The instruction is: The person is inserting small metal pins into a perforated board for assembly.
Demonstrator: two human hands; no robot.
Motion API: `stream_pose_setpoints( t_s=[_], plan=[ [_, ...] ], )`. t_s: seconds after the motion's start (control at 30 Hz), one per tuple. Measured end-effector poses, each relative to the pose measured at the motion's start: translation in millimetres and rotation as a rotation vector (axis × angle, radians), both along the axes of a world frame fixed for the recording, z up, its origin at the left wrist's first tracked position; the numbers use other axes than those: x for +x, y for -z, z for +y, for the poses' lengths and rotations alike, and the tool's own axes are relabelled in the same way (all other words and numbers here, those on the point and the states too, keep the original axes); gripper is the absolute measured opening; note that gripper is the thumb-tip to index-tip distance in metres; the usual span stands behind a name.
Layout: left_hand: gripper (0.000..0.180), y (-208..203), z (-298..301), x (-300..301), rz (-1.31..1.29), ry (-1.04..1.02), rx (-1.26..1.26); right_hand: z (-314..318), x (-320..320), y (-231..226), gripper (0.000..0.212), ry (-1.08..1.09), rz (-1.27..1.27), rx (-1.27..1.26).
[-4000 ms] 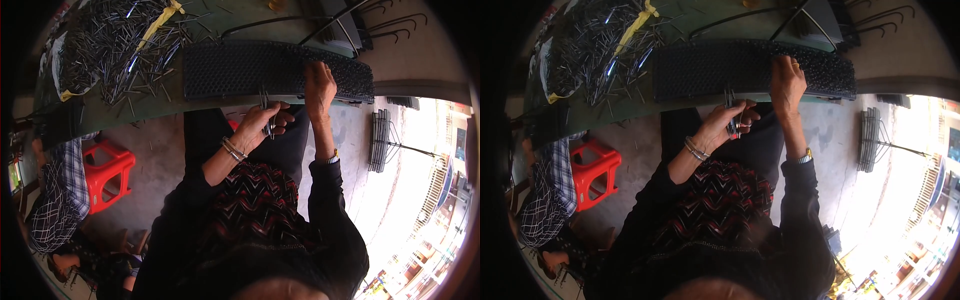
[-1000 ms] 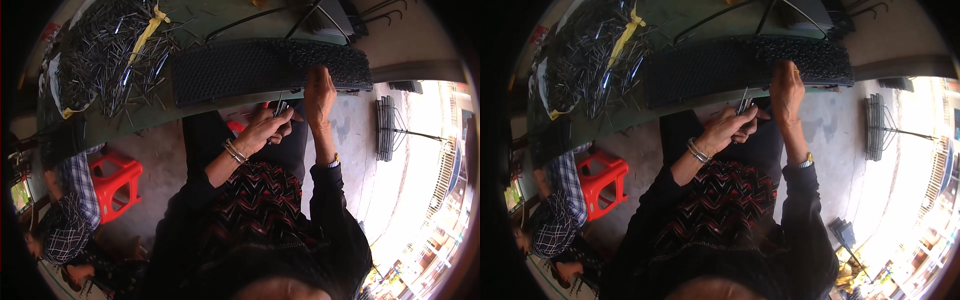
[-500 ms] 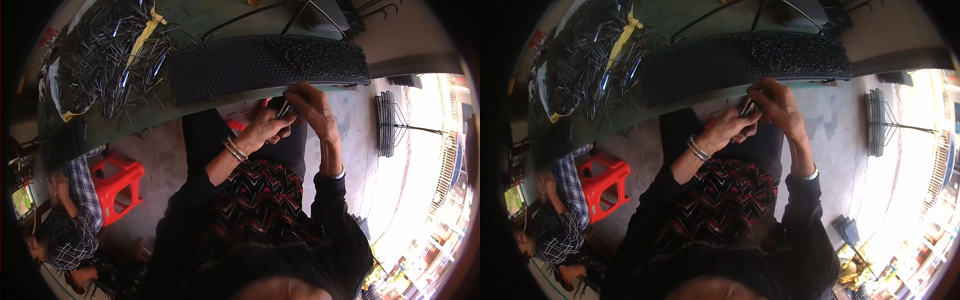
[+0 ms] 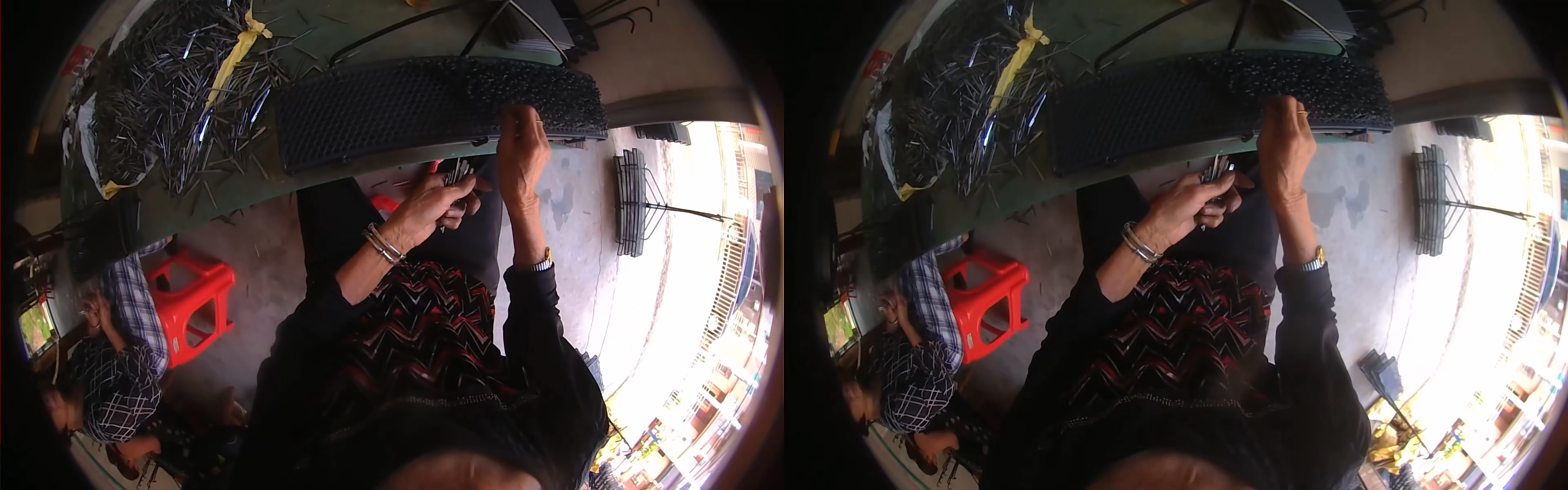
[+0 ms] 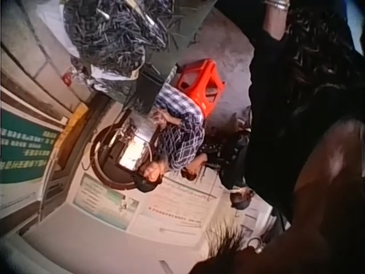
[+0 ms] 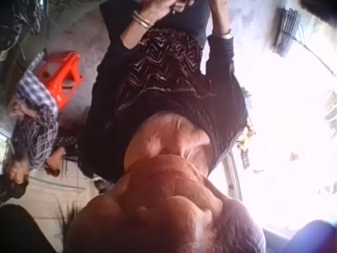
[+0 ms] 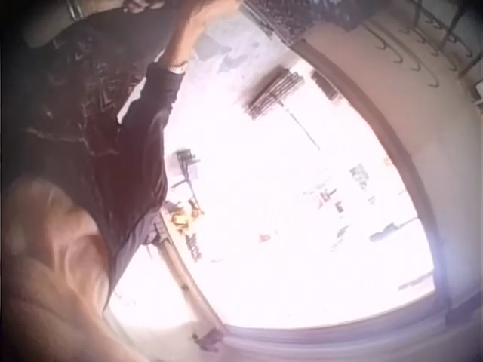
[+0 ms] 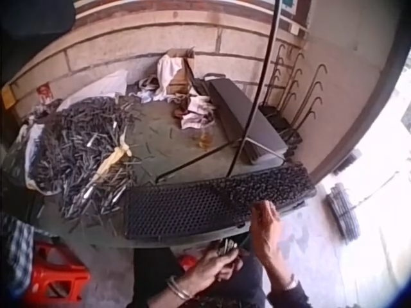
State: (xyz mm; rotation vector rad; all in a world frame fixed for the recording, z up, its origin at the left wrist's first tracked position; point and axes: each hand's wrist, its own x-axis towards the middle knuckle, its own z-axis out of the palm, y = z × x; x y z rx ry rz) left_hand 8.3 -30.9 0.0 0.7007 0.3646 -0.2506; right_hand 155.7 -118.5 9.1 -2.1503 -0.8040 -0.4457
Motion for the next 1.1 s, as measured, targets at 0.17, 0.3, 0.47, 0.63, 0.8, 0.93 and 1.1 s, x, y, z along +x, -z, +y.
stream_pose_setpoints(
  t_s=[0.17,0.3,0.47,0.63,0.8,0.93,1.1],
  plan=[
    [0.037,0.6,2.2,-1.2,0.004,-0.001,-0.013,2.6,-8.3,1.8,0.012,0.063,-0.061,-0.171],
    [0.037,3.2,4.2,-4.3,-0.019,-0.015,0.026,-14.7,-16.0,-29.5,0.018,-0.158,0.42,-0.201],
    [0.028,-2.6,2.2,-3.1,-0.02,-0.05,0.076,-39.3,-25.8,-39.3,0.017,-0.521,0.926,-0.08],
    [0.028,0.0,0.3,-1.9,-0.058,-0.072,0.055,-42.4,-26.0,-24.4,0.011,-0.35,0.991,0.061],
    [0.032,6.3,6.1,0.6,0.007,-0.148,0.054,-29.2,-17.4,-26.0,0.008,-0.033,0.235,0.02],
    [0.034,3.9,4.6,3.2,0.021,-0.183,-0.015,-17.3,-7.4,-16.7,0.006,0.022,0.091,0.04],
    [0.034,-0.8,2.8,2.2,0.009,-0.204,-0.076,-10.3,-5.4,1.7,0.005,-0.002,-0.001,-0.085]
  ],
)
